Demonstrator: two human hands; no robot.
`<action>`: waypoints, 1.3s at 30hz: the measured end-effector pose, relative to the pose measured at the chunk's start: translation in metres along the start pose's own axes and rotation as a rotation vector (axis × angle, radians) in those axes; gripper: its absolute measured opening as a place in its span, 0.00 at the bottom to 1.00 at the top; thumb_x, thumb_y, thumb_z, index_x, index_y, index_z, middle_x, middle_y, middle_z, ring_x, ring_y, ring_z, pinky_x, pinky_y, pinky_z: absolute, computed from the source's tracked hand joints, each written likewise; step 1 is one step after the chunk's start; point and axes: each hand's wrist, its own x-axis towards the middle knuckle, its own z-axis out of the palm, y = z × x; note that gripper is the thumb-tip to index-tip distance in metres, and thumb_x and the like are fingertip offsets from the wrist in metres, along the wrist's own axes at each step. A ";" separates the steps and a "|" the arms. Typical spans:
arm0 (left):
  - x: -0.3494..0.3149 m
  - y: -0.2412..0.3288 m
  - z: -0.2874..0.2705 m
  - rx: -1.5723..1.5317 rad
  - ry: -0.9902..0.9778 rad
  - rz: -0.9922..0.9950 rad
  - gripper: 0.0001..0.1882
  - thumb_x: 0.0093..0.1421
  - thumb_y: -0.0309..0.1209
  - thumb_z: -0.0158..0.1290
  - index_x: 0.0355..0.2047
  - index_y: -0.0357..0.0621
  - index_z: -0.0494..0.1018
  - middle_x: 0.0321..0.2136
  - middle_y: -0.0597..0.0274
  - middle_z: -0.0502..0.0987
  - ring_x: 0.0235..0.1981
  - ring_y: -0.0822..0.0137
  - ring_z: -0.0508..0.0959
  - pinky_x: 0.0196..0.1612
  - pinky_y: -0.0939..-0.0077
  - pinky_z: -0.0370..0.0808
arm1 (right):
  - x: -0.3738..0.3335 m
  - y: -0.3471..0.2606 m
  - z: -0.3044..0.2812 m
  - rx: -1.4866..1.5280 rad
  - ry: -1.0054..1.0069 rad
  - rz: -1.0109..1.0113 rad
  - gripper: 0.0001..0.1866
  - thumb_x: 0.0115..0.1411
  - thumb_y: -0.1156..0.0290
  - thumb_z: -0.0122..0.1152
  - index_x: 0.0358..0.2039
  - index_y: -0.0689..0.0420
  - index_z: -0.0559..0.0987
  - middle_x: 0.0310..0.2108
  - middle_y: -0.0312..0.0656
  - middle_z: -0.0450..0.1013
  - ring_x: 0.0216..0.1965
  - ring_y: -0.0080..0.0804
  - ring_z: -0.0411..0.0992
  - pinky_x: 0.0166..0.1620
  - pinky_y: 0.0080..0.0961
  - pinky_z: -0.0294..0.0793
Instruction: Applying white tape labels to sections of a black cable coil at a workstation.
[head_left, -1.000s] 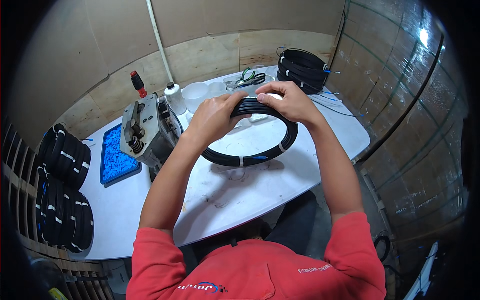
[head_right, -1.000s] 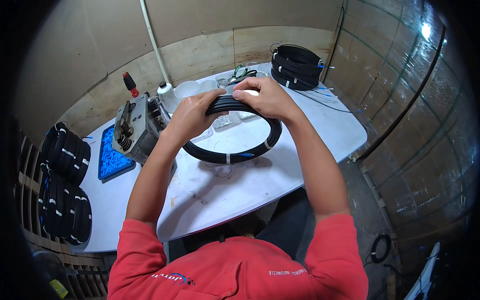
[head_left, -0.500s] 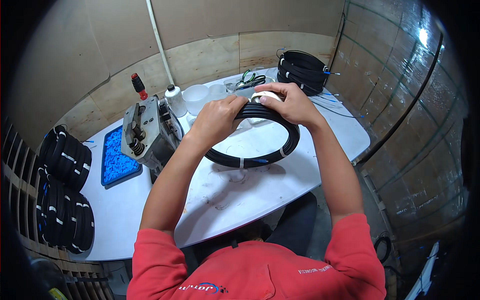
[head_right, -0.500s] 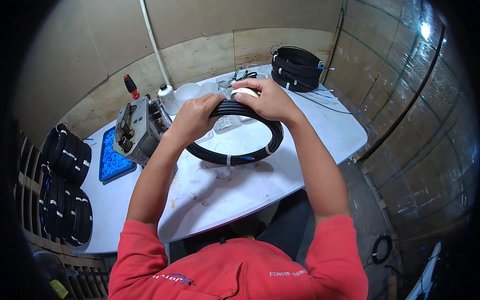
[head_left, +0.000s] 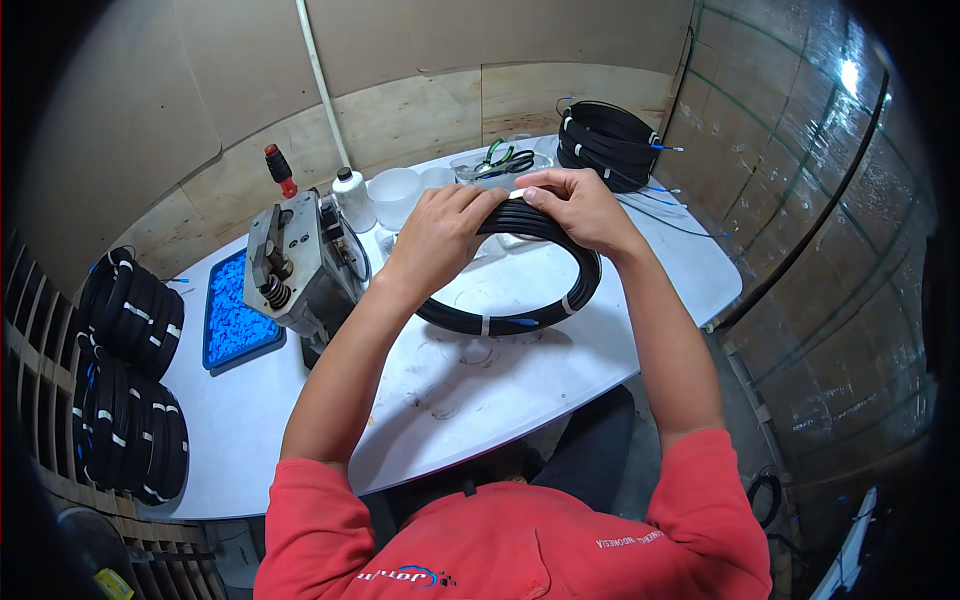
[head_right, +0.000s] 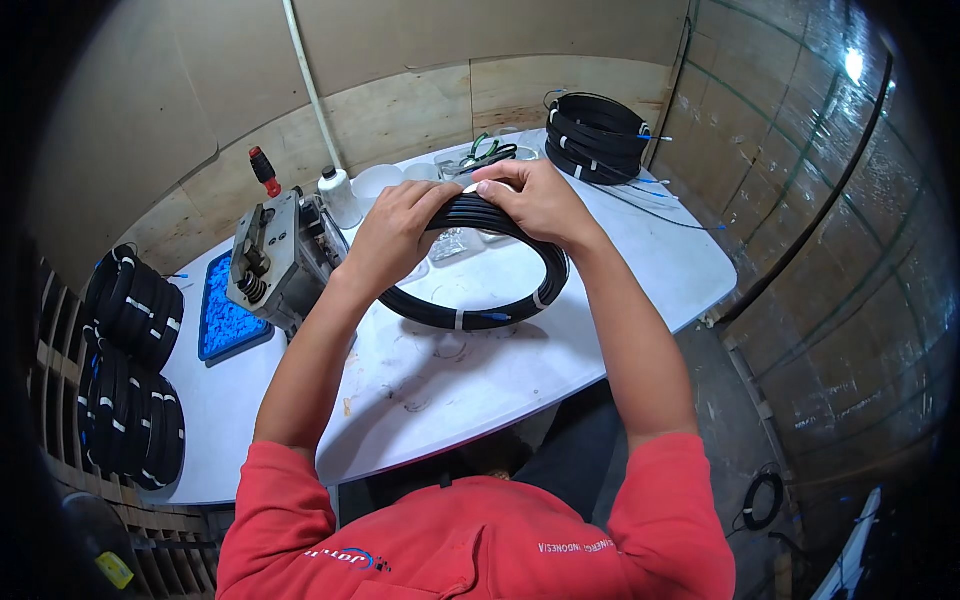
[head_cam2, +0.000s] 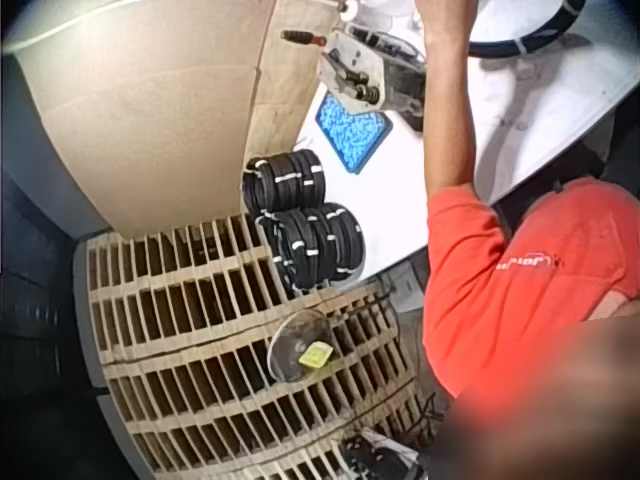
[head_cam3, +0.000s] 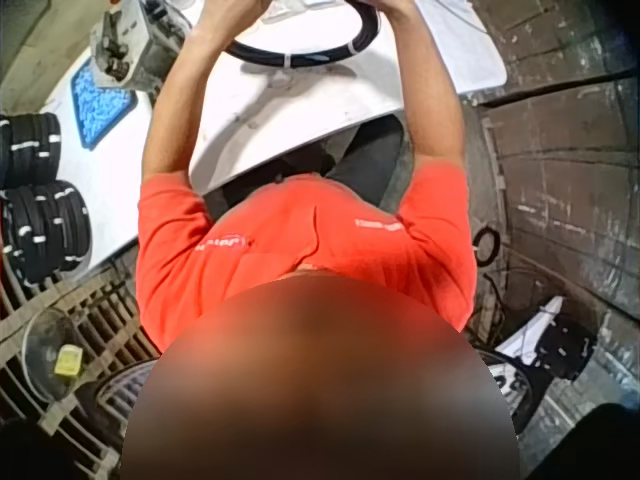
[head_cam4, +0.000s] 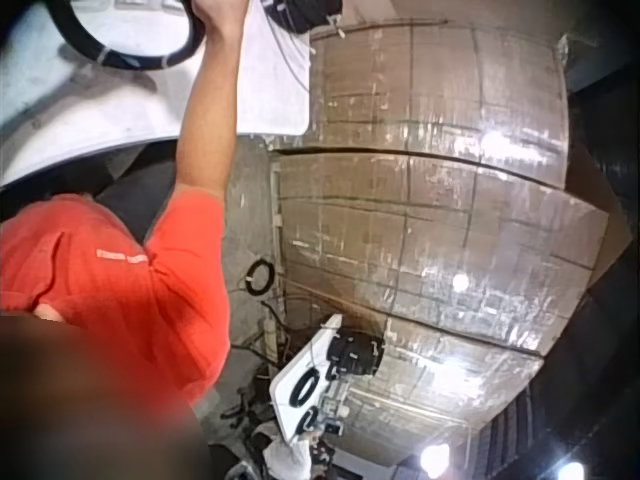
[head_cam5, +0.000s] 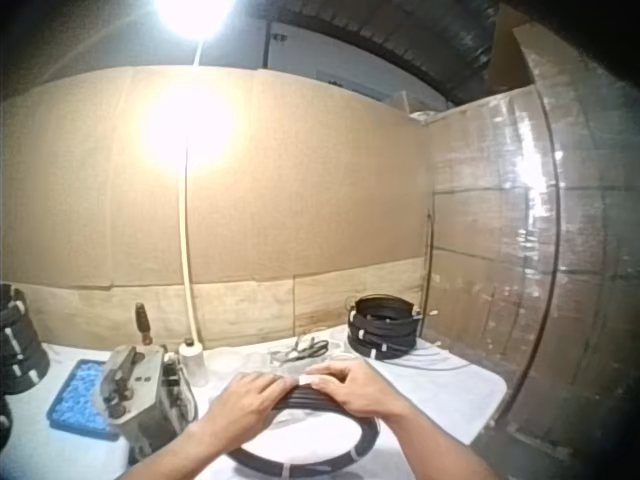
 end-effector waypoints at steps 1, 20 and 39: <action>0.000 -0.002 0.000 0.002 0.060 0.066 0.29 0.53 0.24 0.62 0.57 0.49 0.72 0.36 0.56 0.78 0.39 0.50 0.79 0.43 0.57 0.75 | 0.000 -0.001 0.001 0.001 -0.001 -0.002 0.15 0.69 0.69 0.60 0.52 0.63 0.82 0.38 0.38 0.81 0.38 0.19 0.76 0.43 0.19 0.77; -0.003 0.005 0.009 -0.043 0.034 -0.070 0.22 0.50 0.24 0.64 0.47 0.43 0.76 0.34 0.57 0.81 0.35 0.49 0.80 0.41 0.58 0.76 | -0.005 0.014 -0.002 0.217 0.025 -0.056 0.14 0.66 0.71 0.64 0.50 0.63 0.82 0.39 0.39 0.81 0.38 0.20 0.77 0.45 0.19 0.78; 0.015 0.016 -0.008 -0.076 -0.266 -0.297 0.36 0.51 0.25 0.64 0.61 0.49 0.64 0.31 0.48 0.81 0.35 0.42 0.81 0.37 0.50 0.76 | -0.003 0.005 -0.008 0.193 0.062 -0.124 0.25 0.63 0.78 0.61 0.62 0.61 0.73 0.43 0.41 0.82 0.39 0.20 0.77 0.47 0.20 0.76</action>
